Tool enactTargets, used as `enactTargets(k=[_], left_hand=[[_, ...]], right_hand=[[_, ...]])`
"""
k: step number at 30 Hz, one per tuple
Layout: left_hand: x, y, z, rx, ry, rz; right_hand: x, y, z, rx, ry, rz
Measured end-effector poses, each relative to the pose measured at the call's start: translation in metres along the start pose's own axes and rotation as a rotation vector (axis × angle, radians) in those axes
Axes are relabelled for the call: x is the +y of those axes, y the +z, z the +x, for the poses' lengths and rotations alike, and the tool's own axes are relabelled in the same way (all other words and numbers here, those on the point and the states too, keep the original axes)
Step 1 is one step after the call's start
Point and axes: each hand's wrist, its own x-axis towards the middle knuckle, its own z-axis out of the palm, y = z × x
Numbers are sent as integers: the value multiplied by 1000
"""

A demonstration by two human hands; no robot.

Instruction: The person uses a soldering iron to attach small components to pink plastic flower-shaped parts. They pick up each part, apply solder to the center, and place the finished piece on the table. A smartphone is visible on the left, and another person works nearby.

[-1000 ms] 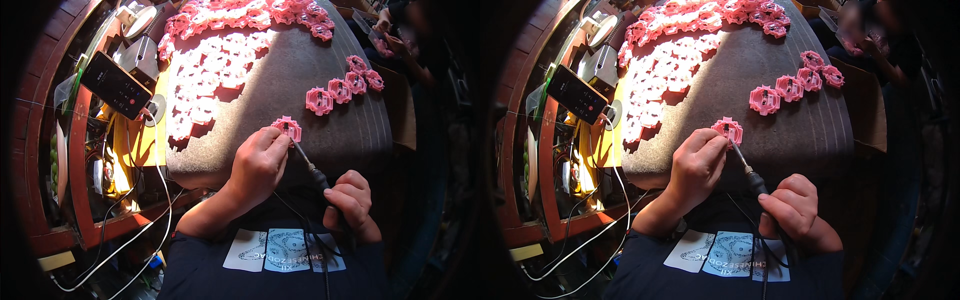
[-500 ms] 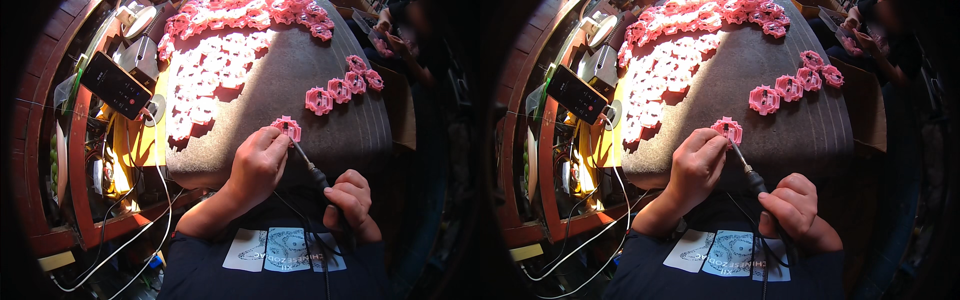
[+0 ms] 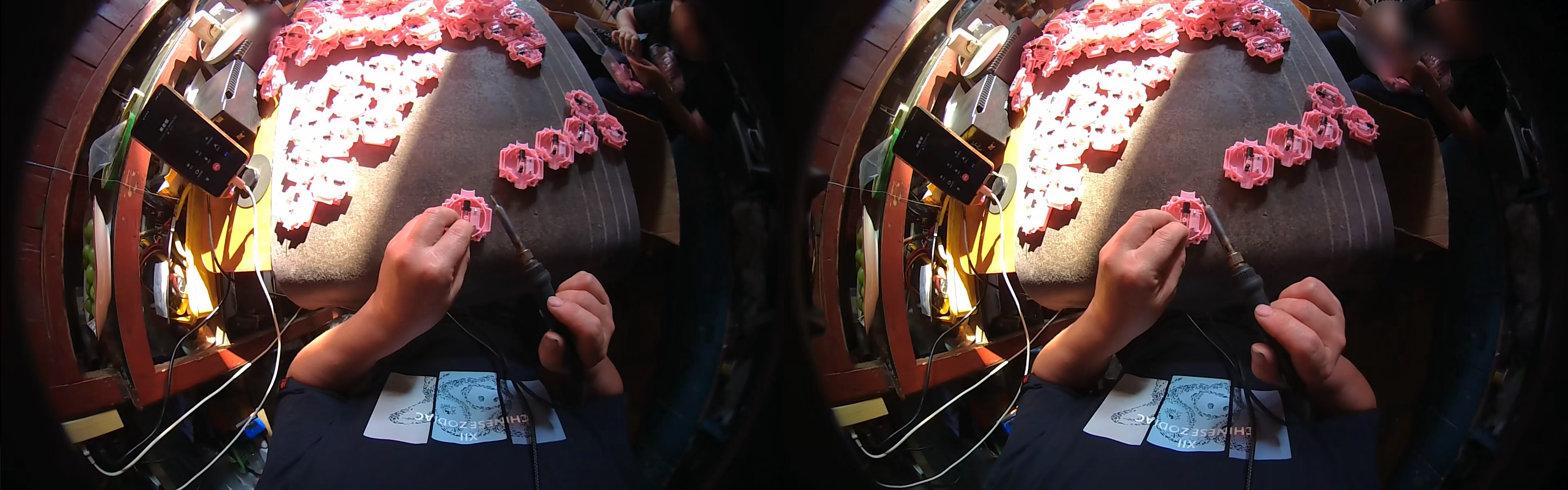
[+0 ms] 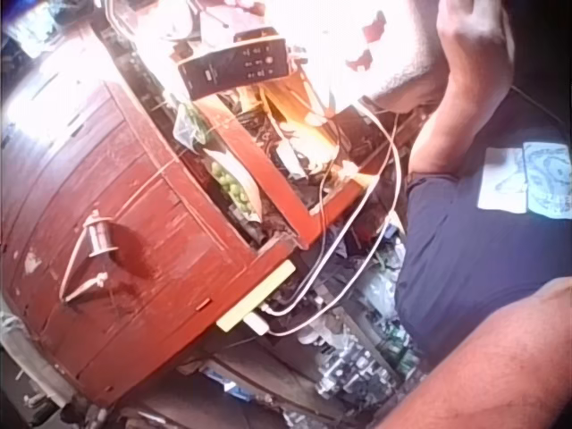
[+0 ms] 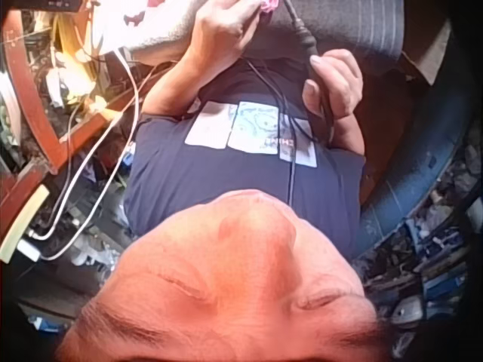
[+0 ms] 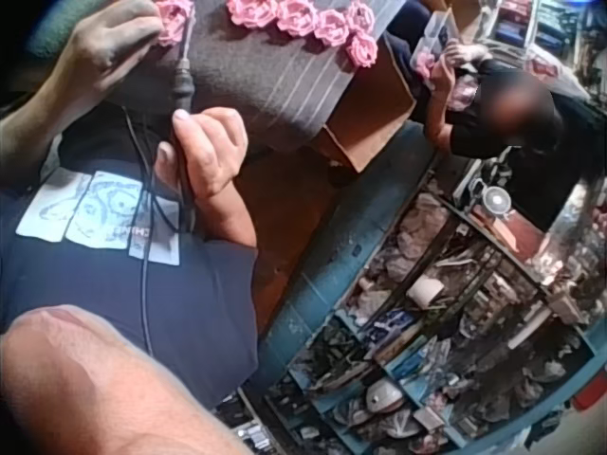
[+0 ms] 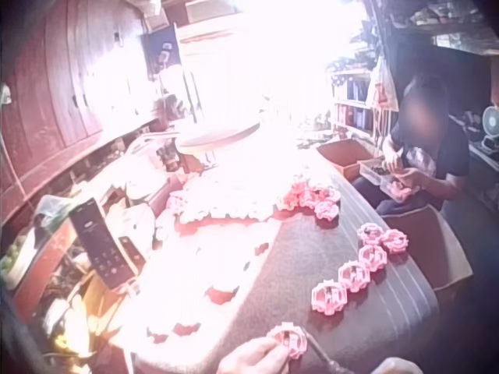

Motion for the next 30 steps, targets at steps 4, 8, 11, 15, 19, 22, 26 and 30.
enactTargets(k=[4,8,11,15,19,22,26,30], left_hand=[[0,0,0,6,3,2],[-1,0,1,7,7,2],[-1,0,0,3,1,-1],[0,-1,1,1,2,-3],[1,0,0,-4,-1,-1],[1,0,0,-10,1,2],[0,-5,1,-10,-6,5],[1,-4,0,-64,-15,-22]], right_hand=[[0,1,-2,5,1,7],[2,2,-2,10,-3,8],[2,3,-3,14,4,-24],[-5,4,-6,13,55,-48],[-3,0,-7,35,63,-24],[0,1,-4,67,51,31],[4,5,1,77,39,57],[5,3,-4,-2,61,-2]])
